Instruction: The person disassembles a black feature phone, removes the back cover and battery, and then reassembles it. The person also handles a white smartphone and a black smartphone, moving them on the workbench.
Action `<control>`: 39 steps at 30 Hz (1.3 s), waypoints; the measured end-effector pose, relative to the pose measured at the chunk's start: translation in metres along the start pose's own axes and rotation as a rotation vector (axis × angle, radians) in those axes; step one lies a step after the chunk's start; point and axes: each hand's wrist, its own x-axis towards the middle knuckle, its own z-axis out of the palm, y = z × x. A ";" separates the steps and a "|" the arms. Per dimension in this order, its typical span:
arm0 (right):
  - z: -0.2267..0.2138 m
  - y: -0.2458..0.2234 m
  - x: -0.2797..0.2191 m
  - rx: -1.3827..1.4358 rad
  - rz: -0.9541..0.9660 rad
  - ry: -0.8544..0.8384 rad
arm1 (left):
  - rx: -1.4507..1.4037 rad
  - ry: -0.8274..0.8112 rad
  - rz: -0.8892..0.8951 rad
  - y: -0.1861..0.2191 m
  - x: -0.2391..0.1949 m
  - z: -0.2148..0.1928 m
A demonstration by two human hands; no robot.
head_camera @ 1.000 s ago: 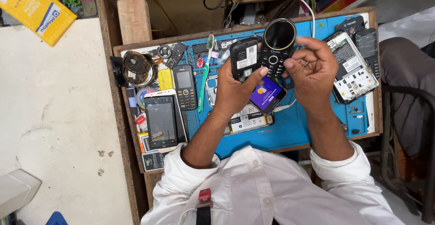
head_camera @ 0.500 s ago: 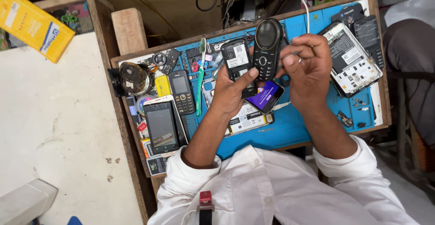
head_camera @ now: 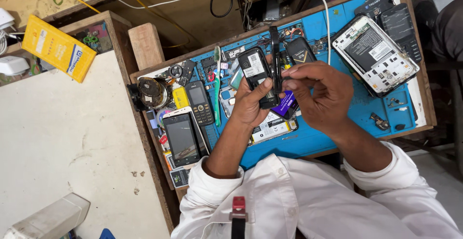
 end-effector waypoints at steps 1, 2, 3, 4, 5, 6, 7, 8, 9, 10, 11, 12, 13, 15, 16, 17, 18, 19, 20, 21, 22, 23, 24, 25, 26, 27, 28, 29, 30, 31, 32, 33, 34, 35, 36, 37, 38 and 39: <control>-0.001 -0.001 0.001 -0.020 -0.012 0.003 | 0.007 -0.009 0.007 0.000 0.000 0.001; -0.001 -0.001 0.003 -0.039 -0.024 0.005 | 0.013 -0.016 0.016 0.001 0.000 0.003; -0.001 -0.001 0.004 -0.059 -0.035 0.007 | 0.040 -0.022 0.023 0.003 0.000 0.004; 0.000 -0.001 0.006 -0.105 -0.066 0.000 | 0.066 -0.027 0.030 0.006 0.000 0.006; 0.001 -0.002 0.007 -0.152 -0.097 -0.006 | 0.092 -0.032 0.038 0.008 0.000 0.007; 0.001 -0.002 0.008 -0.199 -0.128 -0.013 | 0.116 -0.040 0.053 0.009 0.001 0.009; 0.002 -0.003 0.008 -0.224 -0.121 -0.022 | 0.139 -0.048 0.069 0.011 0.001 0.010; 0.002 -0.003 0.008 -0.249 -0.114 -0.034 | 0.161 -0.055 0.084 0.011 0.001 0.012; 0.002 -0.004 0.009 -0.274 -0.106 -0.045 | 0.196 -0.071 0.109 0.011 0.001 0.013; 0.003 -0.005 0.010 -0.285 -0.104 -0.047 | 0.230 -0.086 0.136 0.012 0.001 0.015; 0.003 -0.005 0.010 -0.296 -0.101 -0.049 | 0.264 -0.100 0.163 0.012 0.001 0.016; 0.003 -0.005 0.011 -0.306 -0.100 -0.053 | 0.301 -0.085 0.166 0.013 0.001 0.017; 0.003 -0.006 0.012 -0.277 -0.103 -0.066 | 0.337 -0.069 0.168 0.013 0.000 0.018; 0.002 -0.005 0.013 -0.220 -0.111 -0.093 | 0.383 -0.036 0.176 0.015 0.000 0.021; 0.001 -0.004 0.012 -0.146 -0.049 -0.088 | 0.392 -0.019 0.180 0.016 -0.001 0.022; 0.001 -0.002 0.011 -0.072 0.014 -0.083 | 0.400 -0.001 0.183 0.016 -0.001 0.023; 0.000 0.000 0.010 0.000 0.078 -0.077 | 0.443 0.016 0.207 0.015 -0.001 0.024; 0.001 0.004 0.009 0.056 0.122 -0.045 | 0.486 0.034 0.231 0.015 0.000 0.025; 0.001 0.007 0.007 0.109 0.167 -0.009 | 0.528 0.049 0.252 0.014 0.000 0.026; 0.001 0.011 0.006 0.163 0.211 0.028 | 0.564 0.071 0.278 0.012 0.001 0.027; 0.001 0.016 0.005 0.118 0.246 0.024 | 0.600 0.092 0.303 0.010 0.002 0.027; 0.000 0.019 0.004 0.074 0.281 0.019 | 0.636 0.114 0.329 0.009 0.002 0.027; -0.001 0.023 0.003 0.030 0.316 0.014 | 0.659 0.125 0.347 0.007 0.002 0.027; -0.001 0.026 0.002 0.018 0.313 0.011 | 0.681 0.136 0.366 0.005 0.003 0.027; -0.002 0.028 0.002 0.007 0.309 0.007 | 0.704 0.147 0.387 0.004 0.003 0.027; -0.002 0.031 0.002 -0.004 0.305 0.003 | 0.706 0.153 0.394 0.003 0.002 0.026; -0.002 0.032 0.003 0.004 0.319 0.008 | 0.708 0.158 0.402 0.002 0.003 0.026; -0.002 0.034 0.004 0.012 0.334 0.013 | 0.709 0.164 0.409 0.002 0.003 0.026; -0.002 0.035 0.004 0.020 0.349 0.019 | 0.711 0.170 0.409 0.002 0.003 0.025; -0.002 0.036 0.004 0.022 0.340 0.016 | 0.713 0.175 0.408 0.001 0.003 0.025; -0.002 0.036 0.004 0.023 0.330 0.014 | 0.714 0.180 0.407 0.001 0.003 0.025; -0.003 0.036 0.005 0.025 0.321 0.012 | 0.714 0.187 0.394 0.001 0.003 0.025; -0.002 0.037 0.005 0.034 0.321 0.011 | 0.713 0.193 0.382 0.001 0.003 0.025; -0.003 0.036 0.005 0.044 0.322 0.009 | 0.713 0.200 0.370 0.001 0.003 0.025; -0.002 0.036 0.006 0.054 0.322 0.008 | 0.710 0.194 0.366 0.002 0.002 0.024; -0.002 0.035 0.006 0.058 0.328 0.004 | 0.708 0.189 0.362 0.002 0.002 0.024; -0.003 0.035 0.007 0.063 0.334 0.001 | 0.705 0.183 0.358 0.002 0.002 0.024; -0.003 0.034 0.007 0.067 0.340 -0.002 | 0.698 0.176 0.366 0.002 0.002 0.024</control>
